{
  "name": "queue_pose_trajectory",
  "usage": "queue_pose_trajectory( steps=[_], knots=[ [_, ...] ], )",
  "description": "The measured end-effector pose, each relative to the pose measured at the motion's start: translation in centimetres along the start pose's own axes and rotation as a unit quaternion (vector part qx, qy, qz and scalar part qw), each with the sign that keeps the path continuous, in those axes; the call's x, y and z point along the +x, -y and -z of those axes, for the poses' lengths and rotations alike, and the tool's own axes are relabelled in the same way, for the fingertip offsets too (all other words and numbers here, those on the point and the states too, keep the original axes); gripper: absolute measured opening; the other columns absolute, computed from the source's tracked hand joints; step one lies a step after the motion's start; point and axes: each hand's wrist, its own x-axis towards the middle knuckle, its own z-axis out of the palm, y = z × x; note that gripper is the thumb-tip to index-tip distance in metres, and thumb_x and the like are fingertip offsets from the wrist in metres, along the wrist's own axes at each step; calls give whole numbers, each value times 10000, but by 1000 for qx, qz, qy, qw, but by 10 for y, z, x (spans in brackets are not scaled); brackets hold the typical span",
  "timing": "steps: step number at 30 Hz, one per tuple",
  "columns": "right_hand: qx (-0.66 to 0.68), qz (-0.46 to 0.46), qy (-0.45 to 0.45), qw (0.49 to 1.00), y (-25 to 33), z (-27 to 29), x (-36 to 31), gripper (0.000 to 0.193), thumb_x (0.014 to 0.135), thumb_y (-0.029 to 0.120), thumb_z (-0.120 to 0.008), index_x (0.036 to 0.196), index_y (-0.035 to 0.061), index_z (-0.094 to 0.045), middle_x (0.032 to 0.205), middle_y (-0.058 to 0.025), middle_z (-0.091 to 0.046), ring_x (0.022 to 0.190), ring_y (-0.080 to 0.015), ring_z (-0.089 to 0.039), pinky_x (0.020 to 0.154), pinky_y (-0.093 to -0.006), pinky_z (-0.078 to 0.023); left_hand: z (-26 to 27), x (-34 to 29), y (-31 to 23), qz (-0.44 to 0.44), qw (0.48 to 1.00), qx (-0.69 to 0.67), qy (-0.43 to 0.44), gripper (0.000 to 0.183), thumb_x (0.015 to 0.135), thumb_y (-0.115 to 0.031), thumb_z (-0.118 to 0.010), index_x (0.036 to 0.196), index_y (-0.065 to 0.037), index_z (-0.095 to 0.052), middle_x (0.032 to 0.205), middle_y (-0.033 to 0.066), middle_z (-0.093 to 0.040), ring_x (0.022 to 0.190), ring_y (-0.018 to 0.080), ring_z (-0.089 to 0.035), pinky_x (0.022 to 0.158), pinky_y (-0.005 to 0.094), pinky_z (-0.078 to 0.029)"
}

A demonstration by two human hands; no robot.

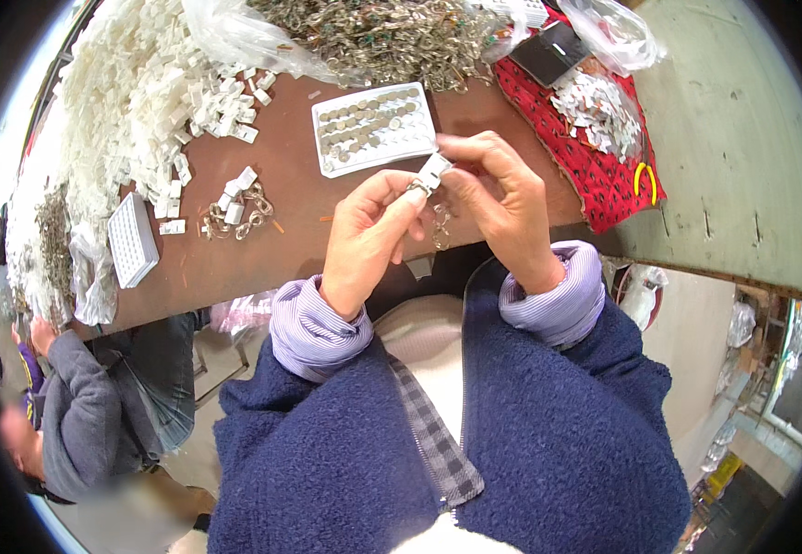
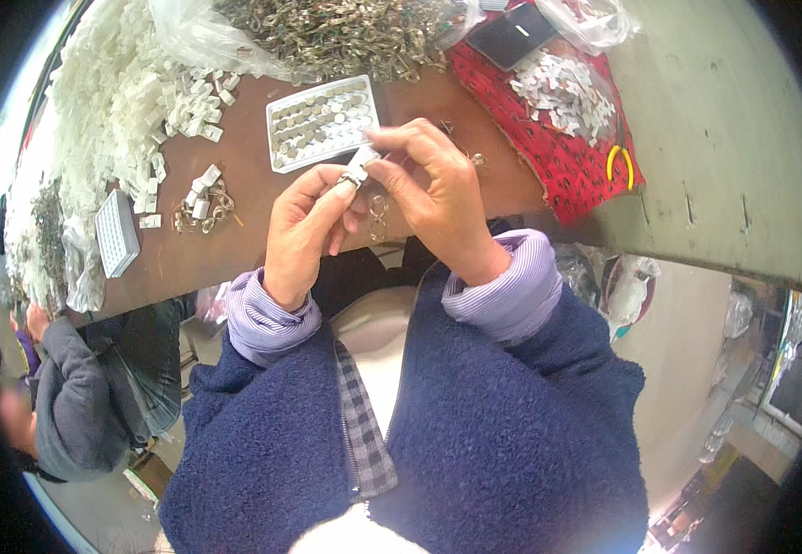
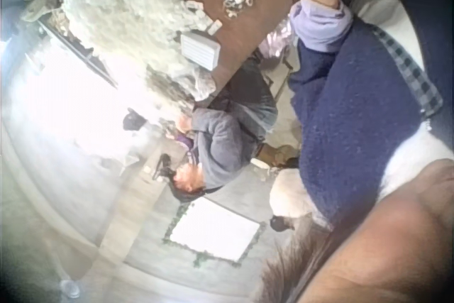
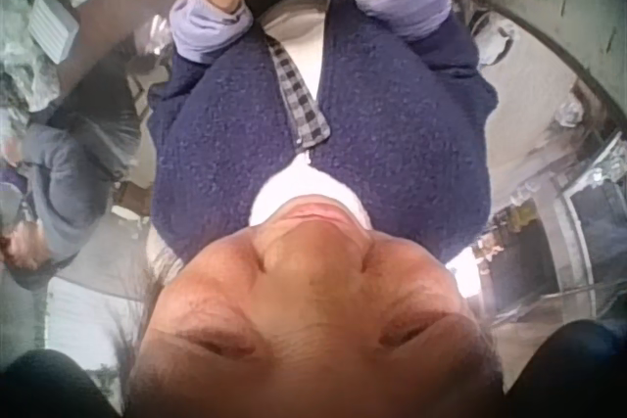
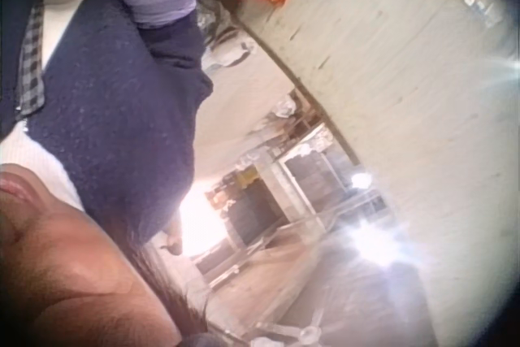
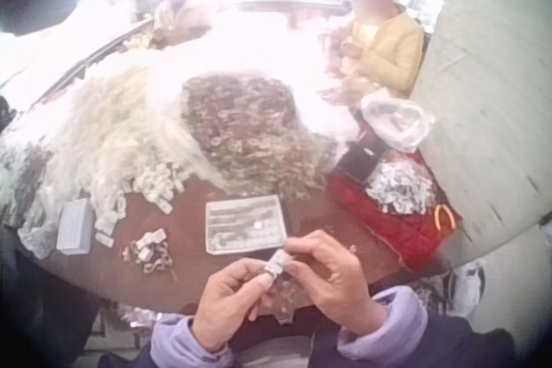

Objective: The person repeatedly picks small white plastic housings and metallic components from a table, inserts the metal parts into the housings, and places the assembled units into a white tray. The person also uses a lighter to briefly heat a component during assembly.

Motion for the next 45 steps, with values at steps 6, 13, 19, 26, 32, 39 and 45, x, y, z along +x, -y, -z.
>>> queue_pose_trajectory(
  steps=[6, 13, 19, 26, 32, 39, 45],
  knots=[
    [-148, 84, -42, 985, -2, 22, -12, 174, 875, -38, -804, 994, 23, -692, 882, -88, -684, 832, -229, -712, 736, -366, -562, -12, 6, -6, 84, 995, -42, 46, 239, 1131, -208, -653, 1291, -36, -698, 1049, 47, -791, 726, -1, -615, 513, 159, -415],
    [-83, 101, -72, 989, -7, 35, -29, 227, 848, -48, -830, 1031, 20, -714, 904, -110, -686, 861, -283, -731, 743, -387, -579, -41, 14, 9, 40, 998, -42, 6, 233, 1120, -175, -667, 1295, -22, -657, 1012, 56, -770, 700, 43, -657, 479, 158, -425],
    [-167, 139, -77, 973, -20, 65, -39, 277, 787, -18, -846, 994, 35, -669, 909, -122, -658, 850, -338, -694, 727, -442, -566, -76, 34, 19, 117, 990, -76, 37, 195, 1149, -201, -620, 1254, -38, -643, 975, 44, -748, 715, 64, -729, 422, 149, -464],
    [-254, 98, -73, 959, -37, 112, -23, 213, 824, 118, -894, 1006, 97, -785, 956, -91, -740, 884, -314, -703, 811, -432, -544, -74, 72, 18, 192, 966, -169, 48, 173, 1150, -194, -616, 1258, -67, -664, 1064, 73, -768, 698, 23, -651, 457, 129, -436],
    [-489, 59, -101, 864, -91, 158, 16, 112, 874, 158, -832, 937, 89, -770, 947, -73, -683, 962, -307, -689, 850, -446, -516, -68, 77, 16, 137, 976, -165, 50, 225, 1143, -168, -617, 1340, -74, -674, 1253, 129, -777, 780, 18, -641, 512, 124, -454],
    [-264, 59, -100, 958, -50, 132, 6, 93, 956, -42, -767, 947, 9, -690, 971, -91, -712, 874, -183, -688, 828, -305, -546, -60, 69, 14, 148, 978, -140, 46, 337, 1155, -247, -609, 1435, -67, -658, 1297, 80, -774, 931, 58, -708, 613, 161, -541],
    [-199, 136, -41, 970, -17, 83, -14, 151, 904, -20, -762, 997, 46, -662, 1051, -104, -728, 977, -286, -678, 875, -407, -528, -62, 49, 16, 125, 978, -153, 72, 301, 1138, -249, -647, 1364, -52, -684, 1204, 52, -775, 923, 73, -718, 680, 196, -575]
  ],
)
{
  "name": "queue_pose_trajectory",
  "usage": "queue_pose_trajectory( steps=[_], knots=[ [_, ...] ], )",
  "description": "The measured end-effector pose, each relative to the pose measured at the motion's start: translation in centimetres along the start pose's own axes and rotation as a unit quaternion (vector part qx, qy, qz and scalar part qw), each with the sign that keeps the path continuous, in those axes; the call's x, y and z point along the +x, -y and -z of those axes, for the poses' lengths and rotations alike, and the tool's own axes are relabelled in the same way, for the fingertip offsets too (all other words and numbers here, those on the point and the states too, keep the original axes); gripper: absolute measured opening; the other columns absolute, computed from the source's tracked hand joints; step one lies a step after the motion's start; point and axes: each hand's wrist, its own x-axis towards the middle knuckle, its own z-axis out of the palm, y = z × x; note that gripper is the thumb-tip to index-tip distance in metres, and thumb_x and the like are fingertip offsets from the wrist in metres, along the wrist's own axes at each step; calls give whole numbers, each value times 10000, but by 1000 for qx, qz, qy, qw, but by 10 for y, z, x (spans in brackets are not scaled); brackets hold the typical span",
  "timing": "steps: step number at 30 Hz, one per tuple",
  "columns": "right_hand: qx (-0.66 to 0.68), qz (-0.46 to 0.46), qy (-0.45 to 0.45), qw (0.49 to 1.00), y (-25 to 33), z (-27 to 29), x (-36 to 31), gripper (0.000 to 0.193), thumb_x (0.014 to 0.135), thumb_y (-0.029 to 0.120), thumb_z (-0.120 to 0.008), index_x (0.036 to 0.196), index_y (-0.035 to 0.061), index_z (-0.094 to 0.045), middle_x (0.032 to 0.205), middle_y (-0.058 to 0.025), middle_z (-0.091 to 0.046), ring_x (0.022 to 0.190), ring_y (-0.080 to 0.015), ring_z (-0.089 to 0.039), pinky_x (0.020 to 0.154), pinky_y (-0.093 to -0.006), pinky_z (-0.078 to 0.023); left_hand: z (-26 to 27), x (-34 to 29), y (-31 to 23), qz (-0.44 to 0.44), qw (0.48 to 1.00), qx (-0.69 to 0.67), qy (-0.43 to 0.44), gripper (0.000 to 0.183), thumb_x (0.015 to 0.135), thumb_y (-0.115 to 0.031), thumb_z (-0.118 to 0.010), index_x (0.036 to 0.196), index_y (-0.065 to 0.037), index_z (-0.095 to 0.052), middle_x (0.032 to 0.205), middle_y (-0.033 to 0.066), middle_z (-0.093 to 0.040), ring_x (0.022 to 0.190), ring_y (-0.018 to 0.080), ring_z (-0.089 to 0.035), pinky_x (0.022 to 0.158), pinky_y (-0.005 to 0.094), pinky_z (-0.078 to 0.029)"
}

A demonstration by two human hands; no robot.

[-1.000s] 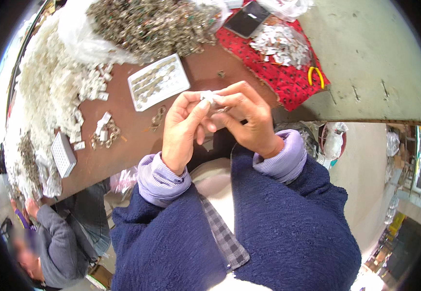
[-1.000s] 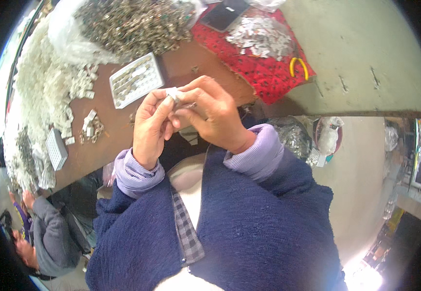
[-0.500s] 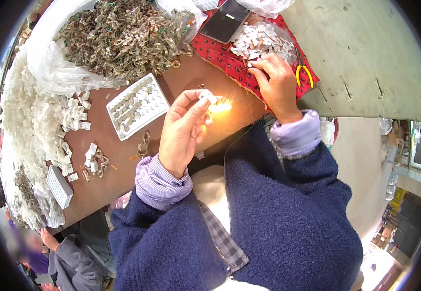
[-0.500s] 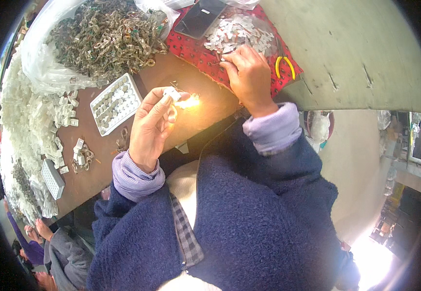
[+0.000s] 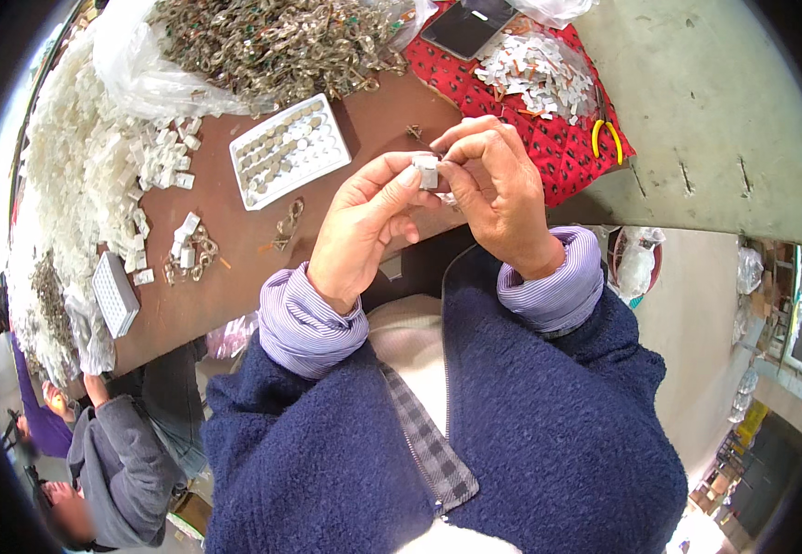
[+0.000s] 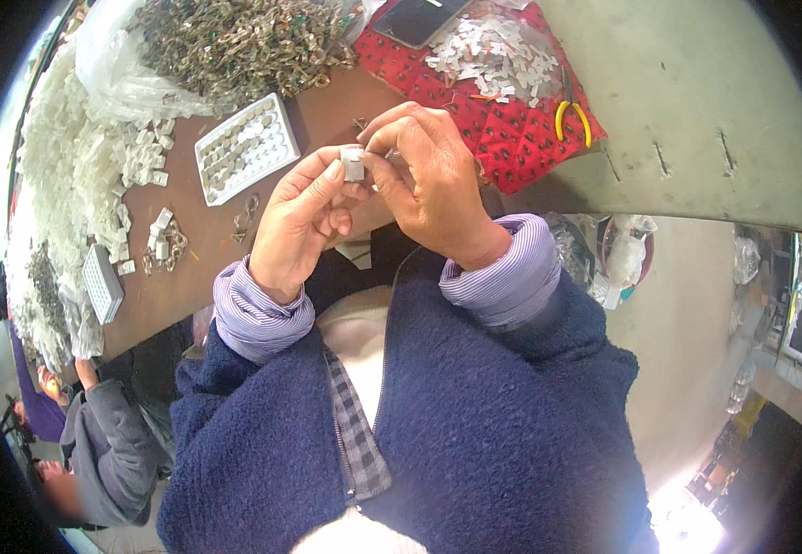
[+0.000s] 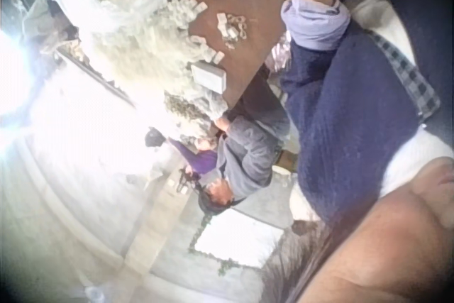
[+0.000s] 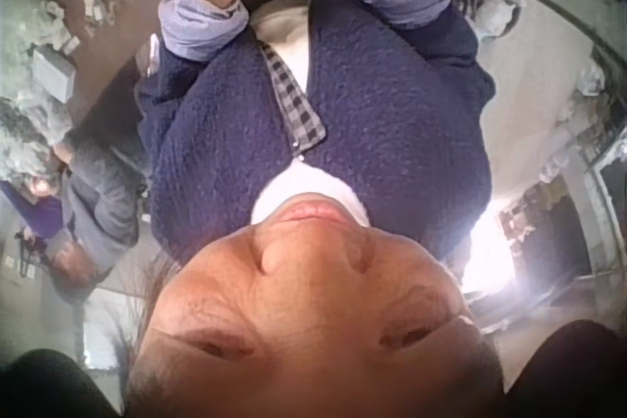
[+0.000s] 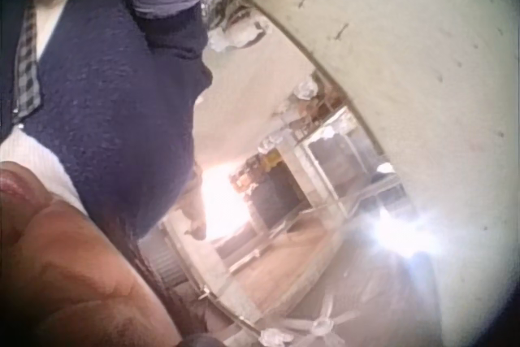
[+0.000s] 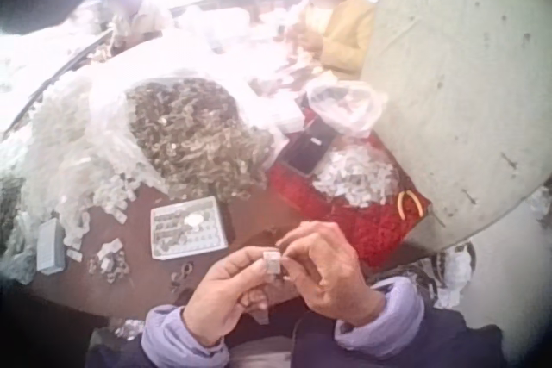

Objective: The person repeatedly picks small white plastic housings and metallic components from a table, inserts the metal parts into the housings, and places the assembled units into a white tray. The person also uses a lighter to briefly heat a component during assembly.

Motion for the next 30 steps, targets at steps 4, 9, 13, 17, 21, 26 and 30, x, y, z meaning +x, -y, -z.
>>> queue_pose_trajectory(
  steps=[4, 9, 13, 17, 21, 26, 30],
  knots=[
    [-9, 71, 12, 997, 10, -6, 2, 163, 872, -17, -770, 966, 48, -654, 1004, -96, -724, 931, -315, -670, 852, -439, -518, 6, -15, -7, -6, 1000, 22, 2, 240, 1115, -231, -687, 1274, -54, -717, 1067, 15, -753, 866, 32, -677, 671, 177, -550],
    [40, 14, 50, 998, 24, -13, -6, 134, 857, -64, -766, 912, 27, -683, 979, -93, -710, 895, -286, -669, 776, -390, -526, 14, -29, -11, -1, 998, 59, 26, 183, 1094, -199, -715, 1204, -53, -717, 1039, 19, -754, 866, 56, -684, 700, 197, -547],
    [107, -60, 56, 991, 15, -21, -8, 81, 898, -31, -789, 957, 0, -743, 979, -113, -715, 943, -265, -703, 933, -426, -578, 19, -37, -13, -11, 995, 97, -9, 230, 1131, -248, -638, 1290, -88, -684, 1037, 33, -752, 876, 70, -680, 789, 221, -554],
    [-229, -87, -5, 969, -16, -42, 1, 205, 884, 204, -855, 1012, 83, -750, 947, -76, -697, 986, -309, -687, 915, -439, -491, 25, -34, -15, -97, 994, -55, -2, 307, 1157, -299, -549, 1323, -59, -645, 1041, 47, -692, 1053, 173, -689, 989, 367, -576],
    [-255, -36, 21, 966, -27, -55, 5, 139, 904, 129, -805, 1000, 80, -719, 958, -69, -709, 1021, -312, -682, 957, -462, -481, 30, -32, -23, -38, 983, -182, -3, 266, 1162, -281, -545, 1189, -50, -674, 954, -5, -618, 914, 133, -643, 769, 292, -547],
    [-110, 109, 16, 988, -10, -35, 3, 95, 889, 45, -743, 964, 75, -693, 910, -61, -697, 942, -288, -709, 1036, -506, -529, 14, -34, -17, -77, 985, 93, -126, 254, 1137, -248, -642, 1315, -82, -713, 945, -45, -661, 719, 1, -476, 535, 157, -318],
    [-73, 166, 50, 982, 5, -23, 0, 120, 889, 16, -743, 998, 52, -709, 862, -64, -661, 846, -271, -695, 956, -473, -569, 7, -38, -18, -121, 969, 188, -108, 293, 1088, -131, -714, 1366, -40, -730, 1098, -2, -747, 863, 16, -613, 688, 159, -445]
  ],
)
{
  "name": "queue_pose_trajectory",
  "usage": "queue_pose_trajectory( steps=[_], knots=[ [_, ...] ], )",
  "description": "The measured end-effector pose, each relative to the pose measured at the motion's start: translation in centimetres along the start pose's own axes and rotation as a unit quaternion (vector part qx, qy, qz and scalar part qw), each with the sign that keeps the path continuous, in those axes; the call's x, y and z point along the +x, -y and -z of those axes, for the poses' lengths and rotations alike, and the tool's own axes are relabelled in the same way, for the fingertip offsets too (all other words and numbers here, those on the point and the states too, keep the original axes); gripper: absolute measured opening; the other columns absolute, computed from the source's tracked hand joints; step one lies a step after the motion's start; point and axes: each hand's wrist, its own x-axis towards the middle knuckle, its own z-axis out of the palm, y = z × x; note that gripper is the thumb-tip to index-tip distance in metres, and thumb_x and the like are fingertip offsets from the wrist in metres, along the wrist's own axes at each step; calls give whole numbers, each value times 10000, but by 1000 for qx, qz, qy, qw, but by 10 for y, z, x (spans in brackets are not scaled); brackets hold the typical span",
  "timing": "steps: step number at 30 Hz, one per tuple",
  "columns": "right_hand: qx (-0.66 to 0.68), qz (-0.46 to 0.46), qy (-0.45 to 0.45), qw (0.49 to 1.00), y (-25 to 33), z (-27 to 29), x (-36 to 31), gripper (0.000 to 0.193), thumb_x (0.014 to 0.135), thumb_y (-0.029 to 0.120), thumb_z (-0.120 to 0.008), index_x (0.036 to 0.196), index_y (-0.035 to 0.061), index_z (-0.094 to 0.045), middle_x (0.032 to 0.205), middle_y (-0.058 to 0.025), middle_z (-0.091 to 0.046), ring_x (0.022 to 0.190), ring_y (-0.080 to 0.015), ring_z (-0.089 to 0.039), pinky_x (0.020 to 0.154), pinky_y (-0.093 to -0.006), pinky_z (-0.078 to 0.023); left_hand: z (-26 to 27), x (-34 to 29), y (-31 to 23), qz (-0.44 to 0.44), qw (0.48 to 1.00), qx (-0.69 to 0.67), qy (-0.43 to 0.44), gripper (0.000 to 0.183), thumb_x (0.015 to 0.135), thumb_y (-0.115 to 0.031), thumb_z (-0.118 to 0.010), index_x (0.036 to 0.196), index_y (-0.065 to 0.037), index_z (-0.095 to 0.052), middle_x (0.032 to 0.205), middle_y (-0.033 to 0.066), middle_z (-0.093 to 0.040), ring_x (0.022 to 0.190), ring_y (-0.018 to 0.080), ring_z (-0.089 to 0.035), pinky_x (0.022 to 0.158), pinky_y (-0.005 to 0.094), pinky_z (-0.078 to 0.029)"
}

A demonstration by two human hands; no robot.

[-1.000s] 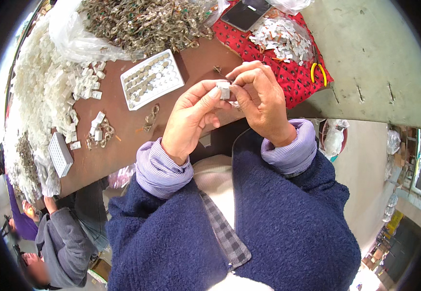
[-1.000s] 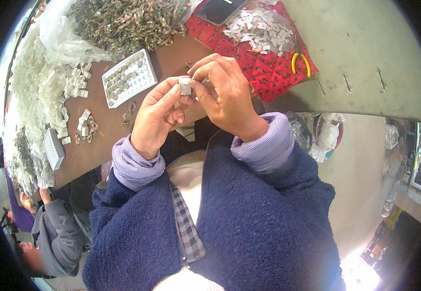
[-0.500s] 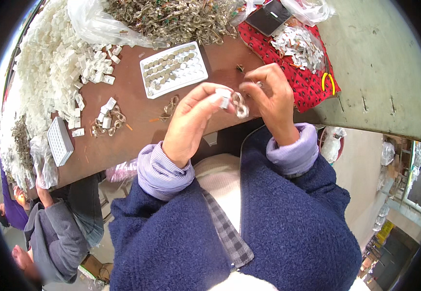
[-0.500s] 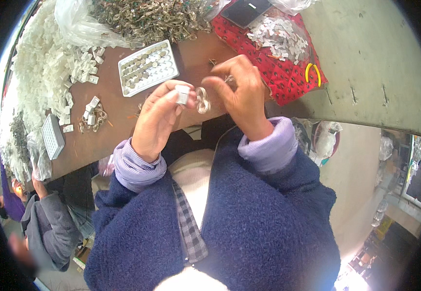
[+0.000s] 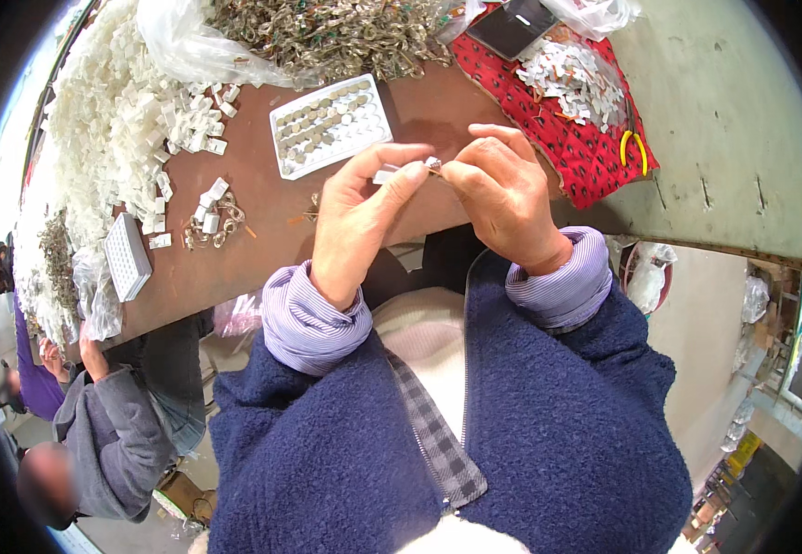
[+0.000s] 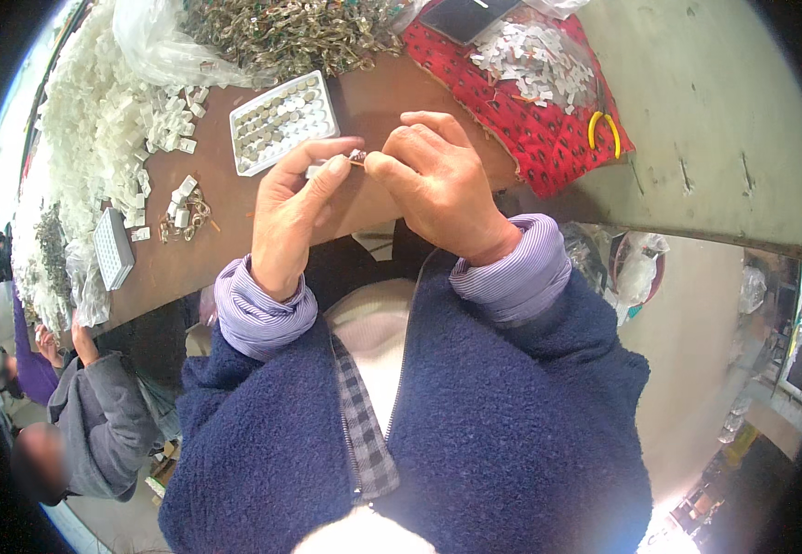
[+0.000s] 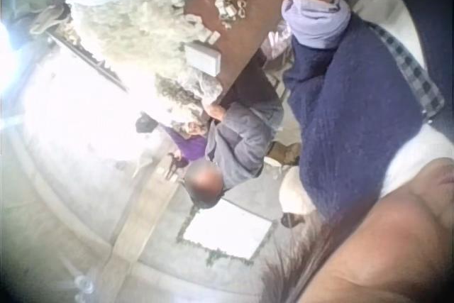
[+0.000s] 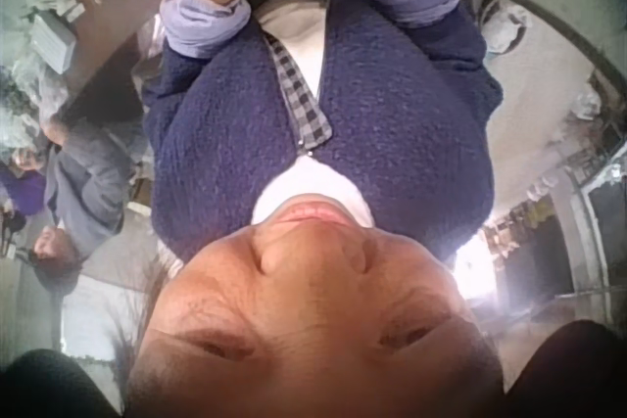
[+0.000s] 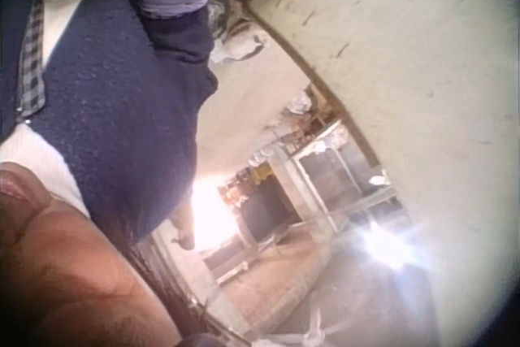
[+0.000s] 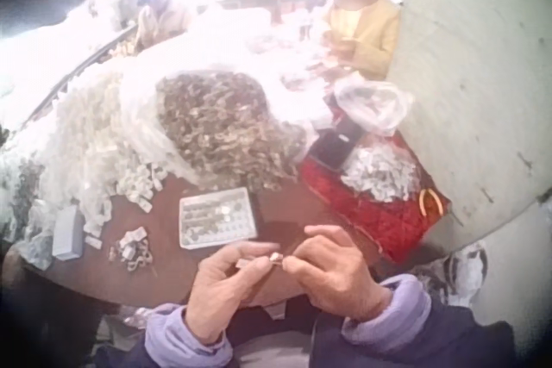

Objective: The person repeatedly picks small white plastic housings and metallic components from a table, inserts the metal parts into the housings, and places the assembled units into a white tray. The person also uses a lighter to briefly heat a component during assembly.

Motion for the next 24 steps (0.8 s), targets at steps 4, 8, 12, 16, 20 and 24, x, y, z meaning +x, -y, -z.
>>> queue_pose_trajectory(
  steps=[4, 8, 12, 16, 20, 24],
  knots=[
    [1, 12, 2, 1000, 6, 7, -2, 170, 846, 6, -774, 1005, 44, -726, 847, -63, -637, 810, -269, -662, 801, -406, -552, -4, -6, 0, -72, 996, 44, -9, 203, 1055, -85, -747, 1246, -21, -773, 1124, 25, -776, 1015, 62, -697, 845, 196, -521],
    [10, 19, 17, 1000, 10, 8, -2, 166, 852, 9, -796, 1003, 45, -735, 846, -66, -646, 815, -273, -662, 783, -395, -551, 3, -12, -4, -56, 994, 96, -19, 189, 1021, -30, -785, 1210, -29, -778, 1088, 21, -776, 978, 62, -693, 868, 210, -549],
    [20, -19, -6, 1000, 18, 1, 3, 103, 915, 47, -808, 989, 52, -736, 864, -78, -693, 832, -278, -675, 864, -434, -568, 13, -20, -5, -52, 996, 19, -63, 194, 1016, -32, -790, 1210, -38, -773, 1062, 18, -771, 954, 68, -689, 865, 219, -556],
    [-8, -4, 27, 1000, 32, -11, 14, 116, 891, 57, -803, 986, 64, -737, 913, -73, -715, 869, -272, -701, 1027, -500, -543, 23, -24, 2, -109, 988, 61, -87, 218, 996, -35, -804, 1212, -33, -773, 1036, 15, -757, 950, 66, -671, 860, 223, -547],
    [-15, 33, 54, 998, 40, -29, 31, 169, 866, 28, -775, 1021, 54, -713, 979, -67, -723, 931, -265, -712, 1106, -536, -505, 43, -30, 1, -158, 968, 160, -108, 288, 961, -78, -837, 1236, -35, -764, 960, 1, -736, 896, 57, -650, 784, 234, -541],
    [33, 8, 55, 998, 41, -48, 40, 132, 854, -7, -722, 968, 40, -674, 954, -85, -688, 924, -299, -694, 1097, -523, -498, 85, -26, -23, -177, 930, 285, -148, 269, 967, -185, -844, 1205, -73, -789, 824, 47, -736, 734, 97, -684, 676, 289, -552]
  ],
)
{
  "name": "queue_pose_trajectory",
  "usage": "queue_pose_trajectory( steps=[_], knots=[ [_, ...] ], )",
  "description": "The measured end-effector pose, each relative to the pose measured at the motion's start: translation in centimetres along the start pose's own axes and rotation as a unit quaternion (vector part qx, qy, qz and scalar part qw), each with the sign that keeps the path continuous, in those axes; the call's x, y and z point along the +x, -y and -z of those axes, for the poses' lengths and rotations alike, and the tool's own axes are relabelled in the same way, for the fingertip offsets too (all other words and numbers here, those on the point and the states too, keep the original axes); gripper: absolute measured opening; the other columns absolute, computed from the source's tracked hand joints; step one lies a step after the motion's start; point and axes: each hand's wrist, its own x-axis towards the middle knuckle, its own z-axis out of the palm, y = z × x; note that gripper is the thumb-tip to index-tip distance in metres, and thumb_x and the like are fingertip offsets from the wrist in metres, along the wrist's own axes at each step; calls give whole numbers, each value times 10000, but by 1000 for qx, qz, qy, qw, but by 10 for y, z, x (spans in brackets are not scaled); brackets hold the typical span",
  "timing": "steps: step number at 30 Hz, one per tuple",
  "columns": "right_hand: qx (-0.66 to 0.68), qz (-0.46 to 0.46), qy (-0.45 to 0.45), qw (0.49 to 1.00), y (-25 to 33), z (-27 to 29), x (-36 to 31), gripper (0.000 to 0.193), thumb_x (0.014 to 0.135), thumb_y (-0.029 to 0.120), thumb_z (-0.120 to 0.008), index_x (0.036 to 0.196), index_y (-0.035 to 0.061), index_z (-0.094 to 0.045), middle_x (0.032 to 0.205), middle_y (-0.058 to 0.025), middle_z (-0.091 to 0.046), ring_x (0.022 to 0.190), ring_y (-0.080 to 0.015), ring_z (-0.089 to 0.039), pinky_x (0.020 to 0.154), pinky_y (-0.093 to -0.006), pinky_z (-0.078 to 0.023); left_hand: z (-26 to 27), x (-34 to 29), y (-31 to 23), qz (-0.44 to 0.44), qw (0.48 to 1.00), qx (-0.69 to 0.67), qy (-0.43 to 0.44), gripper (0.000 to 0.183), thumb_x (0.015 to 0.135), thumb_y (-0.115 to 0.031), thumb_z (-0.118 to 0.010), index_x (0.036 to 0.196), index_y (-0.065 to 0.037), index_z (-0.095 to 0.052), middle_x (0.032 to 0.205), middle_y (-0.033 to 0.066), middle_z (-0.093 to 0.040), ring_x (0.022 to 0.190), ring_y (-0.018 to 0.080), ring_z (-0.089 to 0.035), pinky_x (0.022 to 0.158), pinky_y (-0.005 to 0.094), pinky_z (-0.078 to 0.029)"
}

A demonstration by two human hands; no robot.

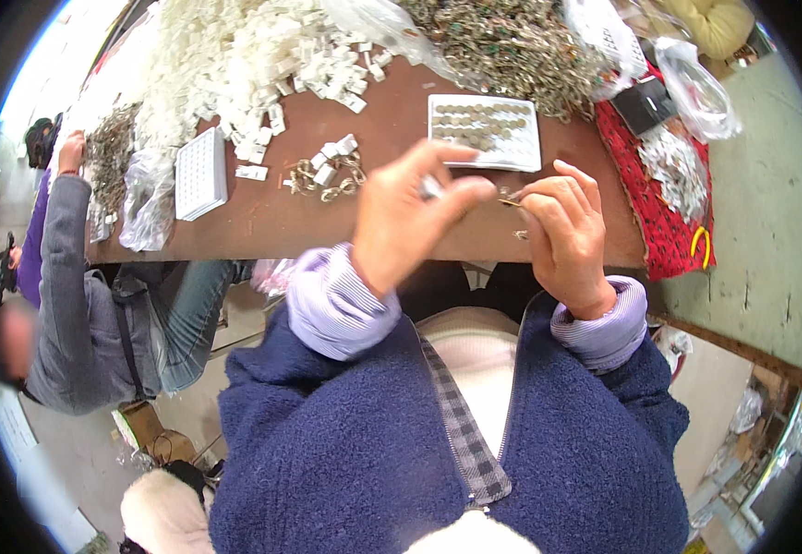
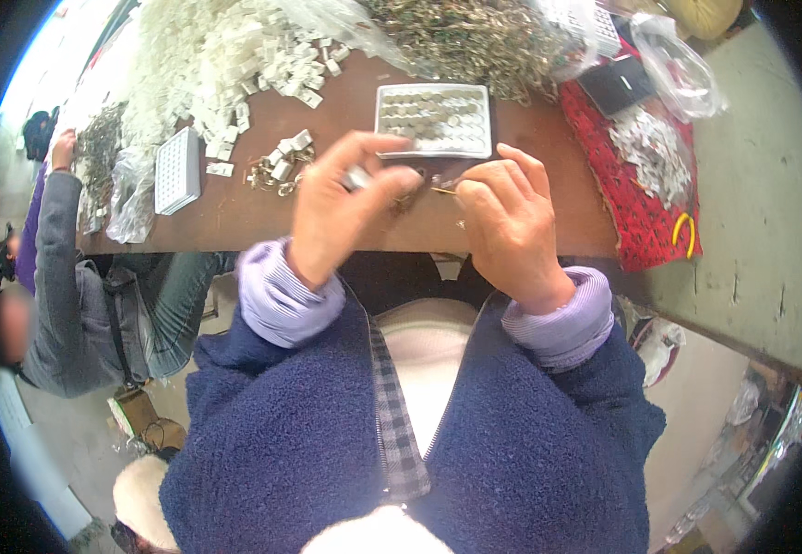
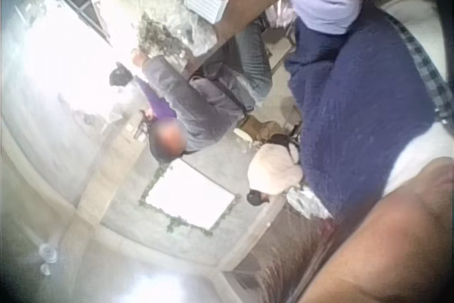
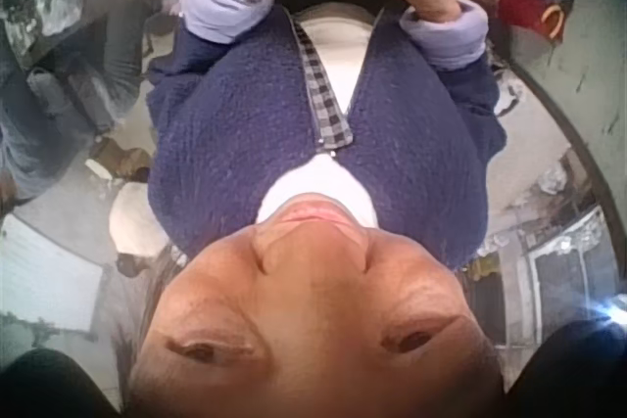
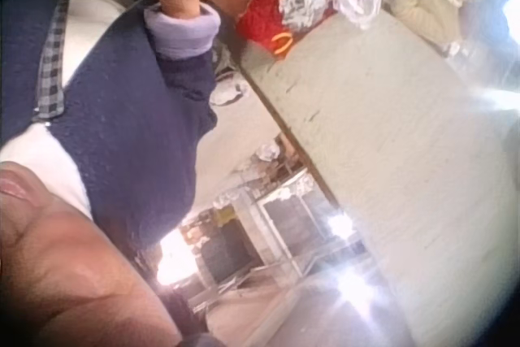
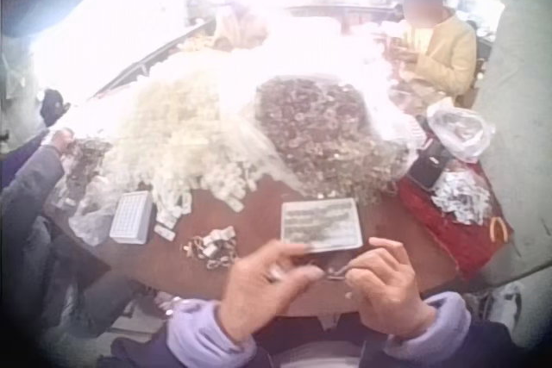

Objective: The person repeatedly picks small white plastic housings and metallic components from a table, inserts the metal parts into the housings, and places the assembled units into a white tray. The person also uses a lighter to briefly heat a component during assembly.

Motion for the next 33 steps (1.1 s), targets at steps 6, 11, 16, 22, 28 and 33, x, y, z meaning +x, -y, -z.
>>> queue_pose_trajectory(
  steps=[6, 11, 16, 22, 28, 33],
  knots=[
    [412, -273, -14, 869, -3, -3, -17, 37, 1134, 25, -591, 1123, 43, -622, 869, 28, -584, 767, -3, -546, 646, -178, -447, 120, 90, 51, -100, 887, 451, 12, 230, 968, -230, -752, 1194, -191, -776, 1151, 89, -710, 944, 361, -752, 799, 443, -601],
    [446, -355, 5, 822, -13, -5, -30, 39, 1129, 57, -604, 1097, 57, -627, 909, 13, -560, 752, -52, -563, 663, -242, -488, 119, 115, 93, -123, 781, 605, 99, 274, 914, -272, -784, 1163, -192, -701, 1101, 121, -673, 923, 381, -758, 746, 516, -613],
    [397, -310, -85, 859, -42, 65, 16, 146, 1154, 168, -597, 1041, 76, -594, 832, -22, -637, 723, -78, -618, 677, -248, -499, 117, 121, 89, -84, 835, 534, 101, 130, 975, -238, -762, 1027, -118, -753, 1152, 105, -676, 948, 379, -734, 786, 495, -590],
    [345, -229, -296, 860, -87, 157, 95, 168, 1146, 216, -596, 1054, 81, -636, 960, -41, -688, 884, -112, -665, 763, -292, -533, 150, 137, 119, -234, 917, 322, -34, 45, 999, -98, -753, 1024, -88, -717, 1045, 46, -686, 809, 251, -697, 723, 379, -544],
    [368, -232, -71, 897, -31, 41, 43, 107, 1145, 156, -588, 1087, 70, -611, 1004, -13, -629, 905, -119, -661, 788, -315, -550, 188, 148, 128, 77, 994, -49, -59, 103, 1109, -166, -680, 1147, -71, -691, 929, -13, -729, 599, 15, -516, 521, 202, -388],
    [468, -226, 33, 854, 17, -18, 21, 112, 1156, 145, -564, 1102, 51, -588, 979, -8, -587, 901, -87, -604, 789, -283, -520, 113, 79, 46, 122, 979, -160, -17, 192, 1128, -229, -650, 1256, -87, -640, 918, 1, -737, 592, 19, -541, 473, 177, -382]
  ],
)
